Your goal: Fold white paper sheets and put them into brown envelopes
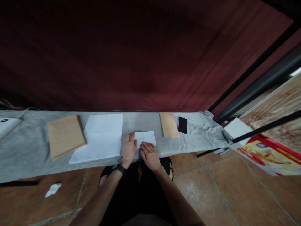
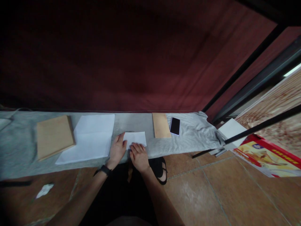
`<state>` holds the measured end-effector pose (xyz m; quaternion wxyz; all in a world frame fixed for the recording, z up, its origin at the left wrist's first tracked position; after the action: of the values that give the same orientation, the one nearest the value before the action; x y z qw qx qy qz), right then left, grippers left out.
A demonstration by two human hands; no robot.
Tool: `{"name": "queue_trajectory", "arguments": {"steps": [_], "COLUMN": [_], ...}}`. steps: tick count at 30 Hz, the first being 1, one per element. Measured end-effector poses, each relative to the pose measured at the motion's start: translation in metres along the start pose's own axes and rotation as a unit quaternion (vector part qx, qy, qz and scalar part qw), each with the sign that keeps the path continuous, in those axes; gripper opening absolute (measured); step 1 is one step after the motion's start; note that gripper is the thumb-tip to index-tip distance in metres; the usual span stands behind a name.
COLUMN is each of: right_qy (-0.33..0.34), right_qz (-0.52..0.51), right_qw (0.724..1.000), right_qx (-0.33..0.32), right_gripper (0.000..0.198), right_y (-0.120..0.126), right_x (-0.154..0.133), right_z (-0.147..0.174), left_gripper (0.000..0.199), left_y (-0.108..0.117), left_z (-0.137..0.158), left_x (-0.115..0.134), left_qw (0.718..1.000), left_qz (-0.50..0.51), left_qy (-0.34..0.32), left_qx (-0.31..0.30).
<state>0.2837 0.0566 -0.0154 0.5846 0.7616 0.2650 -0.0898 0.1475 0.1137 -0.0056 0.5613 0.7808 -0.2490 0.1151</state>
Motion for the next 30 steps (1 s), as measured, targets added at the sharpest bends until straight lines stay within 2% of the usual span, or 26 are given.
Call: {"name": "queue_trajectory", "arguments": {"steps": [3,5,9,13,18,25,30], "right_qy": [0.006,0.008,0.020,0.010,-0.026,-0.071,-0.081], "right_qz": [0.003,0.003,0.014,0.029,0.031,0.043,0.043], "right_qw": [1.000,1.000,0.999,0.999,0.999,0.996,0.996], "right_qx": [-0.003,-0.005,-0.022,-0.020,-0.008,0.011,0.013], "right_gripper": [0.040,0.043,0.049,0.047,0.044,0.044,0.043], "right_y": [-0.003,-0.006,-0.013,-0.013,-0.001,0.020,0.027], "right_x": [0.000,0.001,-0.001,0.001,0.016,0.047,0.056], "right_z": [0.002,0.003,0.008,0.012,0.018,0.028,0.030], "left_gripper": [0.047,0.048,0.058,0.066,0.068,0.068,0.064], "left_y": [0.000,-0.007,-0.015,-0.015,-0.009,-0.002,0.003], "left_z": [0.020,0.037,0.064,0.074,0.082,0.086,0.084], "left_x": [0.011,0.017,0.021,0.016,0.008,0.005,0.004], "left_qw": [0.998,0.994,0.989,0.987,0.985,0.988,0.990], "left_qz": [-0.007,0.009,-0.017,-0.041,-0.052,-0.059,-0.066], "left_qy": [-0.059,-0.097,-0.129,-0.137,-0.151,-0.131,-0.117], "left_qx": [-0.004,-0.041,-0.068,-0.072,-0.064,-0.051,-0.047]}}
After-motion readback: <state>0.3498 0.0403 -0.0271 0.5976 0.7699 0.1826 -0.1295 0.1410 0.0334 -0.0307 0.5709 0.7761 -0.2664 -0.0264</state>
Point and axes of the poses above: each hand's wrist, its own z-axis away from the middle knuckle, its own y-axis out of the back of the hand, x = y × z, the point moved 5 cm from there along -z, towards the middle knuckle, and after that the axes turned 8 degrees about -y, right-handed, at the moved point
